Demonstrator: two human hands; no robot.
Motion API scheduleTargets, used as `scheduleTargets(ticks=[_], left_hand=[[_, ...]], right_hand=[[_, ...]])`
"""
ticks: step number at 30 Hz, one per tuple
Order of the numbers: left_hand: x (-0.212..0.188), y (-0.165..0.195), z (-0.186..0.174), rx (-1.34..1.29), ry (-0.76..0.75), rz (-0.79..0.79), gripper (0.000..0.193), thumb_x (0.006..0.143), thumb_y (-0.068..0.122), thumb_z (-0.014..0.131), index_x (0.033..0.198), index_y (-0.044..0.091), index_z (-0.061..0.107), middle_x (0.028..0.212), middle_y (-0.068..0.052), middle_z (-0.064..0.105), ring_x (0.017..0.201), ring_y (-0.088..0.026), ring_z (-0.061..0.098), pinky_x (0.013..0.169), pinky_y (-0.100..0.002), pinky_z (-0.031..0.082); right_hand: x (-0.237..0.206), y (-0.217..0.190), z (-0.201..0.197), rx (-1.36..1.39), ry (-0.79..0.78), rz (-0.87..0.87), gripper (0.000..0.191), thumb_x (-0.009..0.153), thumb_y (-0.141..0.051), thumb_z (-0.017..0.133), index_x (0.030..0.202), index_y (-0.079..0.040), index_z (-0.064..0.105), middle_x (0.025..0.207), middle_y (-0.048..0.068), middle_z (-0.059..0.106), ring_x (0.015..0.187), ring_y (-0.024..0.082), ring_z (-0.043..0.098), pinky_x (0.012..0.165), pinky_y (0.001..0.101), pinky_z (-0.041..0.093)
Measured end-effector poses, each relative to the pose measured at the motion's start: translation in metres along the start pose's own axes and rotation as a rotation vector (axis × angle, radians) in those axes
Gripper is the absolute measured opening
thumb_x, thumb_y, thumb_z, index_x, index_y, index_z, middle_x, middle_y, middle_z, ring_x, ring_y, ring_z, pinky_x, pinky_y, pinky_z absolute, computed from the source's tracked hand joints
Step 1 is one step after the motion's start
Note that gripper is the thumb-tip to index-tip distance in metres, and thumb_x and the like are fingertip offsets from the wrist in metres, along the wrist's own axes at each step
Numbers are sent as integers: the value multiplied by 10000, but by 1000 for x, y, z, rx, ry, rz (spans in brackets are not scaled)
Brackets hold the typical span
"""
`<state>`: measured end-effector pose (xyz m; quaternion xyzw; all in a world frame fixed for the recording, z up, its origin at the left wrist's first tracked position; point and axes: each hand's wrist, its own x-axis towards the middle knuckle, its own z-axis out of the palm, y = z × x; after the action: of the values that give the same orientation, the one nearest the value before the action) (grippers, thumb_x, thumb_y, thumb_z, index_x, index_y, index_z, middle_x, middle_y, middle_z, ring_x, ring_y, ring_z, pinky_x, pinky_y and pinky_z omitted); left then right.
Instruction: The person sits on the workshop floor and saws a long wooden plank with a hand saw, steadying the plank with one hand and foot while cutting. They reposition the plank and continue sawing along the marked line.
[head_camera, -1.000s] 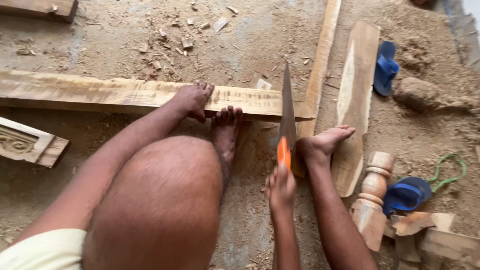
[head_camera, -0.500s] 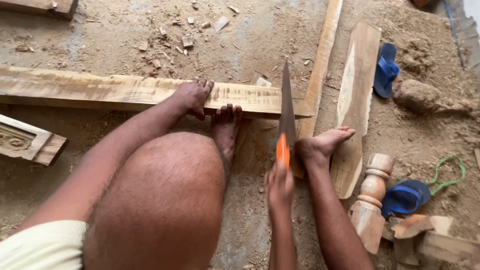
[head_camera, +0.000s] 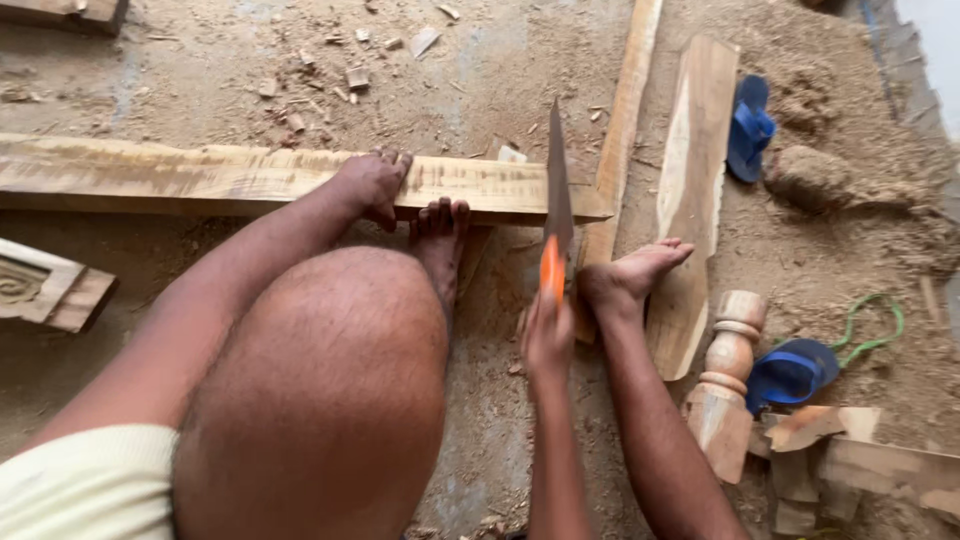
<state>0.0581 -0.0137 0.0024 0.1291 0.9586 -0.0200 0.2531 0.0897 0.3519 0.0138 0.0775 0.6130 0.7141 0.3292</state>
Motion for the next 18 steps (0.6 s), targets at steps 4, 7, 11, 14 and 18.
scheduleTargets(ticks=[4,7,11,14,18], left_hand=[[0,-1,-3,-1,1,14,1309,676,442,950,1620,15,149,1630,-191,326,1453,-352,406,1126,-393,469],[-1,1,-6,-36,-53,-4,1300,692,435,952,1607,-8,141,1541,-224,416,1288,-327,532,984,-362,565],[0,0,-12,-125,-161,-6,1165,715,400,916,1585,26,238,1387,-181,537,1148,-289,589,912,-350,586],[5,-6,-17,-187,-233,20,1090,724,403,899,1560,52,293,1319,-155,575,1081,-271,603,874,-351,588],[14,-19,-27,-283,-304,32,992,737,407,876,1527,88,368,1228,-121,627,991,-247,622,824,-352,590]], right_hand=[[6,-6,2,-126,-24,102,923,1006,-708,196,1649,-47,164,1724,105,125,1574,231,121,1246,394,61],[-4,-1,3,306,11,12,991,928,-696,436,1626,-23,229,1700,162,170,1550,306,156,1212,475,116],[-17,7,1,702,27,-118,979,976,-717,375,1598,28,248,1669,266,174,1527,422,133,1181,600,99],[-28,19,-3,601,3,-170,978,950,-675,488,1599,18,256,1681,265,181,1542,425,147,1181,602,131],[-28,22,-5,672,34,-90,929,989,-648,406,1589,44,256,1665,279,183,1532,437,150,1179,630,110]])
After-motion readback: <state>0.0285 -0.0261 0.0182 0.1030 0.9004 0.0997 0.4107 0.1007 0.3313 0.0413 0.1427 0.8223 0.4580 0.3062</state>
